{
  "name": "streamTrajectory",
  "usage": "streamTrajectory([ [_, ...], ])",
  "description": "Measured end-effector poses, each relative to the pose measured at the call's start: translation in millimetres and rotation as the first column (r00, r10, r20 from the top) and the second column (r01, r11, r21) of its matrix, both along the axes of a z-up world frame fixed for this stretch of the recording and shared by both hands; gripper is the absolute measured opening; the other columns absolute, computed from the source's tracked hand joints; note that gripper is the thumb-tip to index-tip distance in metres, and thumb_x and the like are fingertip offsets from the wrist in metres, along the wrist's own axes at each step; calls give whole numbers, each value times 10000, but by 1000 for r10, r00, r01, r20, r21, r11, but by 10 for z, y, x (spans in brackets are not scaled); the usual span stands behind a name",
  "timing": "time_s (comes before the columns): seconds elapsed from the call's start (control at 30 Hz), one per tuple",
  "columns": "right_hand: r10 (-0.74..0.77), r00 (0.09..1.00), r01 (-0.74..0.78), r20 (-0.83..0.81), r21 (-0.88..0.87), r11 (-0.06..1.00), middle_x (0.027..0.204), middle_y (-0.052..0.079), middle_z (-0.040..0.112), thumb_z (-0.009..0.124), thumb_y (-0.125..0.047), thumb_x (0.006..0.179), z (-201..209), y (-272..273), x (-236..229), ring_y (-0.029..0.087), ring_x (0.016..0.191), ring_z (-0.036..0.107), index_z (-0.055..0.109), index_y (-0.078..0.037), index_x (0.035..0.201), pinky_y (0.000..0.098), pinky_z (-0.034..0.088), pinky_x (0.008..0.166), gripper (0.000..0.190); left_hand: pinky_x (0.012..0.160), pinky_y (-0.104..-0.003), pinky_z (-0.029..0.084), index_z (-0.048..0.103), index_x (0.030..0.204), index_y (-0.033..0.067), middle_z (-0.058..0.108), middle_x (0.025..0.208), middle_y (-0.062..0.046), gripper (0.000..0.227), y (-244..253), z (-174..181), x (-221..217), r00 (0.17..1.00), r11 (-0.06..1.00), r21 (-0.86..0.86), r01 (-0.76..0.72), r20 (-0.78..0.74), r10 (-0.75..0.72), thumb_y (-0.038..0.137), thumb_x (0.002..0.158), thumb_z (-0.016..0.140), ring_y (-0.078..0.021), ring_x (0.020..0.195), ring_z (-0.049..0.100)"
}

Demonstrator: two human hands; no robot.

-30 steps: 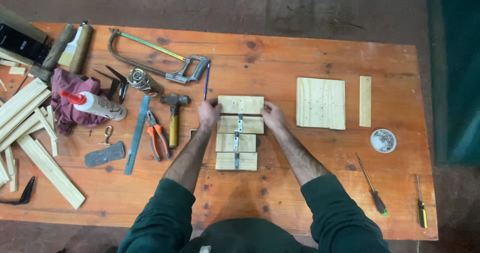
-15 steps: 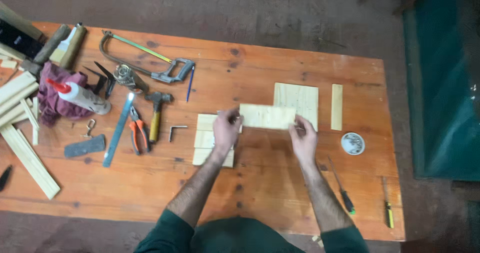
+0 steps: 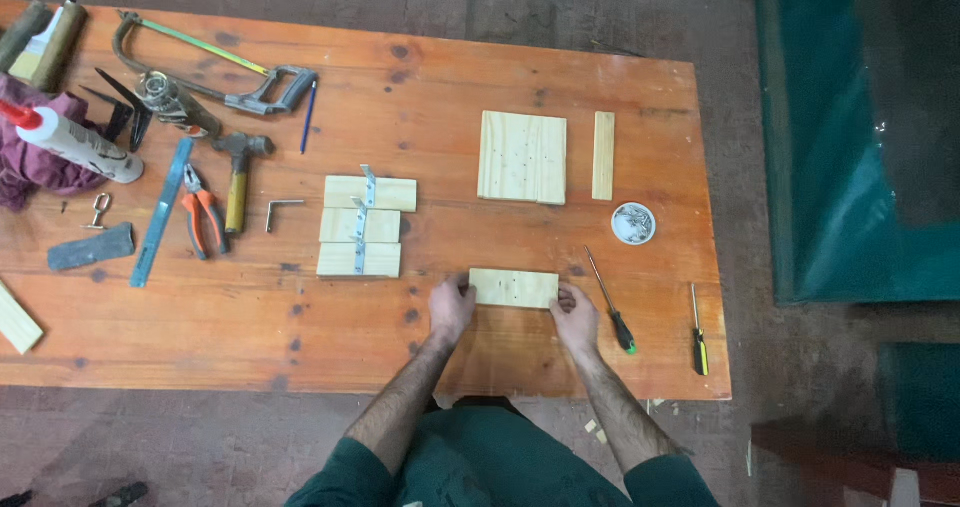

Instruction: The person assembles small wooden blocks by attaching metal brackets with screws. They position the brackets, insert screws, and tighten them using a screwdriver on a wooden workbench.

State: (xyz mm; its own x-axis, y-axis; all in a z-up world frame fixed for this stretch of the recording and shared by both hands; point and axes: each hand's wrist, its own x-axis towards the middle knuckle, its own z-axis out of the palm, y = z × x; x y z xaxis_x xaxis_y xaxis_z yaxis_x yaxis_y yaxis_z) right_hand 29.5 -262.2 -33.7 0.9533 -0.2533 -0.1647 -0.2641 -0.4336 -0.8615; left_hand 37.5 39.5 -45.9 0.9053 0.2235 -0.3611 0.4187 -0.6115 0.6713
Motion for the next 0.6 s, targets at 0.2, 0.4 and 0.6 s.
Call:
streamTrajectory([
  [0.2,89,995,-62,53,-378,924,1111,102,816,934,-160,844,458,308,20,275,988,833,860,-134,1311,390,703,871,474,973,-595,684,894,1261,138,878,1153,-156,347,186,508,-124,993,999,-30,-26,117,30,299,961,828,-454,1112,838],
  [0.4,230,964,-199,137,-208,958,1075,130,774,864,-63,887,958,1358,39,285,904,813,855,-100,1240,329,694,773,355,902,-500,698,927,1149,174,882,1044,-123,173,1022,726,-119,921,988,-77,-133,358,152,241,1024,830,-387,1033,854],
  [0.6,440,880,-421,178,-138,897,988,99,790,845,-120,967,1164,2764,204,306,896,834,880,-174,1130,351,709,724,176,823,-472,699,908,1151,116,854,986,-175,155,2376,881,-11,812,952,-144,-270,497,306,153,1032,815,-387,951,850],
])
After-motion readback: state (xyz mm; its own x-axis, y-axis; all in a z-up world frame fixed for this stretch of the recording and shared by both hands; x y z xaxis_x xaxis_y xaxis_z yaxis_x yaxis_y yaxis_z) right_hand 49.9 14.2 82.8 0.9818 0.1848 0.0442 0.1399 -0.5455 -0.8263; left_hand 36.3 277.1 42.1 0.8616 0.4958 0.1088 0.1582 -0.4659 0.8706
